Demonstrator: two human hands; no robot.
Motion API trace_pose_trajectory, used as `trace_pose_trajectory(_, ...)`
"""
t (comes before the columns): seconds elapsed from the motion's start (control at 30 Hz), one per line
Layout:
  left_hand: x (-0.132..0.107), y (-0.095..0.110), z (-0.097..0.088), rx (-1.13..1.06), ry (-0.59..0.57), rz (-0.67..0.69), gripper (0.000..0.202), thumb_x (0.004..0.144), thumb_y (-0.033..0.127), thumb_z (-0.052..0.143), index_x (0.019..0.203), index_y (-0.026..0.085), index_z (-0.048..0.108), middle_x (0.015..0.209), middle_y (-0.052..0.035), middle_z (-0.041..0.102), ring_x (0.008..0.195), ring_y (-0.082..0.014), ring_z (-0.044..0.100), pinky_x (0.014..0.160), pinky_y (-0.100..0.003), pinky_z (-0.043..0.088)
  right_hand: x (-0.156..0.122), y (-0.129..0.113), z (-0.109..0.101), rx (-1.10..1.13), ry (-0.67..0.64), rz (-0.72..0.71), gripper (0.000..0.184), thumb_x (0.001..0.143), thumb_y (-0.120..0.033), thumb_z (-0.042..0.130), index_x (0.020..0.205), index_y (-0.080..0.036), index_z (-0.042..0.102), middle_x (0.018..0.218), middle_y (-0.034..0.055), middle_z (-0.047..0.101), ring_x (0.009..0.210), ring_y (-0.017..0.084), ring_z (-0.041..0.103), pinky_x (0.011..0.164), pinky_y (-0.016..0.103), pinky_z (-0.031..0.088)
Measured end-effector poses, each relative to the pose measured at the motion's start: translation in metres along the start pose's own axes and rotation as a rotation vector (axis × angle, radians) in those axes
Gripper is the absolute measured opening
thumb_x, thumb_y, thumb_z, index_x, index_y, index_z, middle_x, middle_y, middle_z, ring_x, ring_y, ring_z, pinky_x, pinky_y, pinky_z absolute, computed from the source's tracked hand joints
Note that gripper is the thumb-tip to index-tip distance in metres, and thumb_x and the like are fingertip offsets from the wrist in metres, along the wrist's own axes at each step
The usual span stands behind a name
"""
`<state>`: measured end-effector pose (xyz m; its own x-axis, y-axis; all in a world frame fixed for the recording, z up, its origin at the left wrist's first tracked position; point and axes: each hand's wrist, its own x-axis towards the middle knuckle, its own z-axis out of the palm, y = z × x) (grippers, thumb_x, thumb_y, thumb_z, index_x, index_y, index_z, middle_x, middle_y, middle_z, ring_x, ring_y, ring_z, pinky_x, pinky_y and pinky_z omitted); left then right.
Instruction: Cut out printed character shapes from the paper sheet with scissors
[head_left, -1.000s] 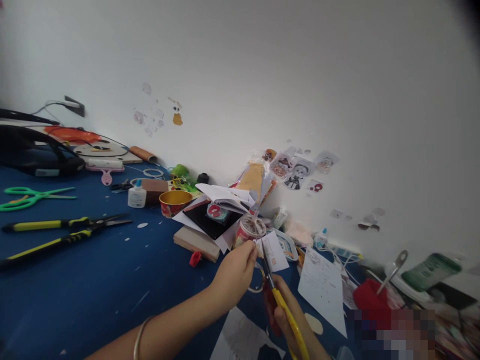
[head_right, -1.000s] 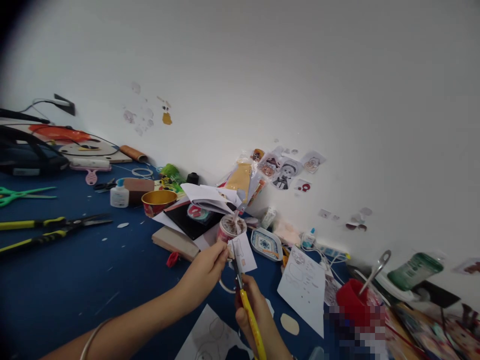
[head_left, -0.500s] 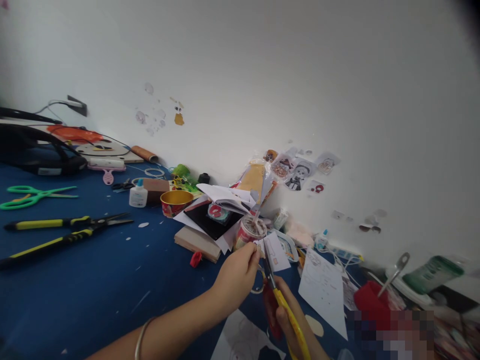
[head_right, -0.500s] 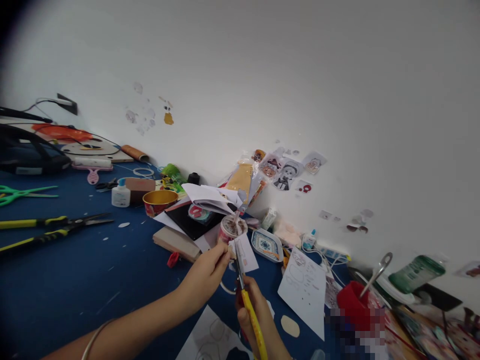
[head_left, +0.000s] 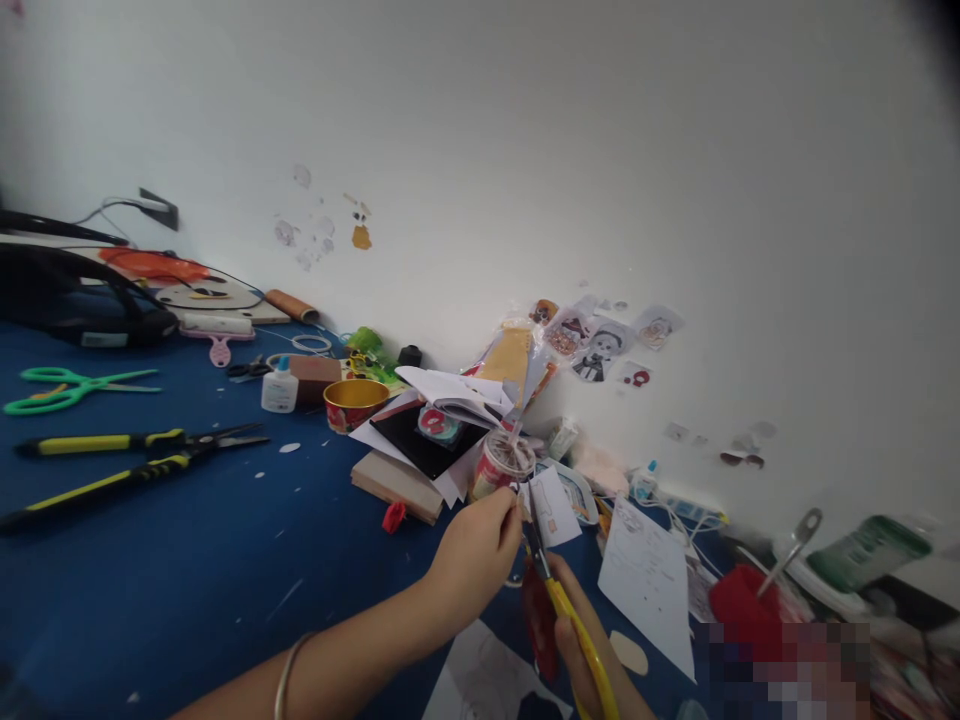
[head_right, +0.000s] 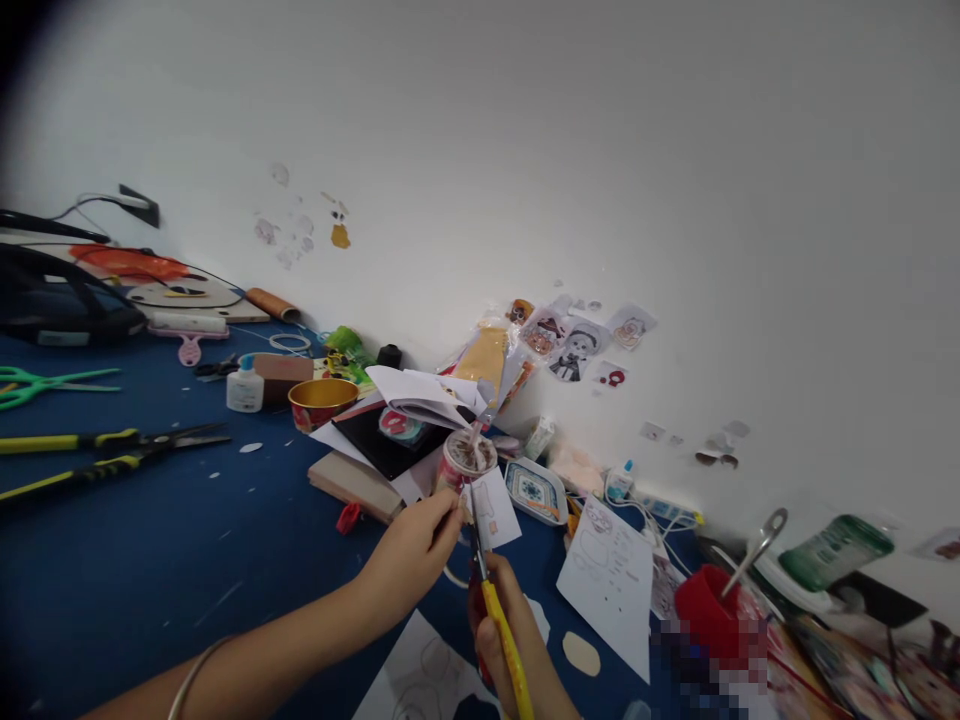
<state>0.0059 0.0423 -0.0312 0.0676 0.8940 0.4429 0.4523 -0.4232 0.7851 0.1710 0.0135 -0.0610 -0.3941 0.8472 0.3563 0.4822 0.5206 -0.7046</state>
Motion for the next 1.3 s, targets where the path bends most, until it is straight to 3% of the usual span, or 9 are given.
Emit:
trace_pose_trajectory(0.37,0.002,-0.001,-0.004,-0.03,-0.01,0.017,0.023,0.087,0.024,0.034,0.064,0.021,0.038,0.061,0.003,0.047,0.059,-0.0134,0.046,0.056,-0.023,0.031,0.001,-0.005,-0.007,0.063,-0.032,-0.011,0.062,0.08,-0.065,0.034,0.119,-0.019,0.047,0.071,0.0045,0.059,0.058,0.018,0.058,0.05,0.03,0.048)
trace_pose_trajectory(0.5,0.003,-0.001,-0.005,0.009,-0.018,0.036,0.023,0.088,0.024,0.032,0.066,0.021,0.04,0.062,0.0023,0.049,0.059,-0.0139,0.048,0.056,-0.024,0.032,-0.001,-0.007,-0.011,0.022,-0.022,-0.013,0.04,0.087,-0.048,0.044,0.114,-0.019,0.051,0.089,0.0048,0.063,0.069,0.015,0.061,0.06,0.03,0.051)
trace_pose_trajectory(0.63,0.002,0.0,-0.006,0.046,-0.018,0.052,0.025,0.088,0.024,0.031,0.065,0.021,0.04,0.062,0.0018,0.05,0.059,-0.0141,0.049,0.056,-0.024,0.032,-0.004,-0.007,-0.013,-0.034,0.017,-0.009,0.026,0.088,-0.032,0.05,0.11,-0.019,0.054,0.111,0.0056,0.059,0.089,0.018,0.06,0.075,0.037,0.052)
trace_pose_trajectory(1.3,0.003,0.001,-0.005,0.051,-0.063,0.053,0.025,0.085,0.022,0.035,0.061,0.021,0.036,0.058,0.0023,0.048,0.055,-0.0129,0.047,0.052,-0.023,0.029,-0.005,-0.006,-0.013,-0.105,0.046,-0.033,0.027,0.087,-0.03,0.052,0.112,-0.021,0.054,0.118,0.0065,0.056,0.097,0.02,0.058,0.081,0.04,0.05)
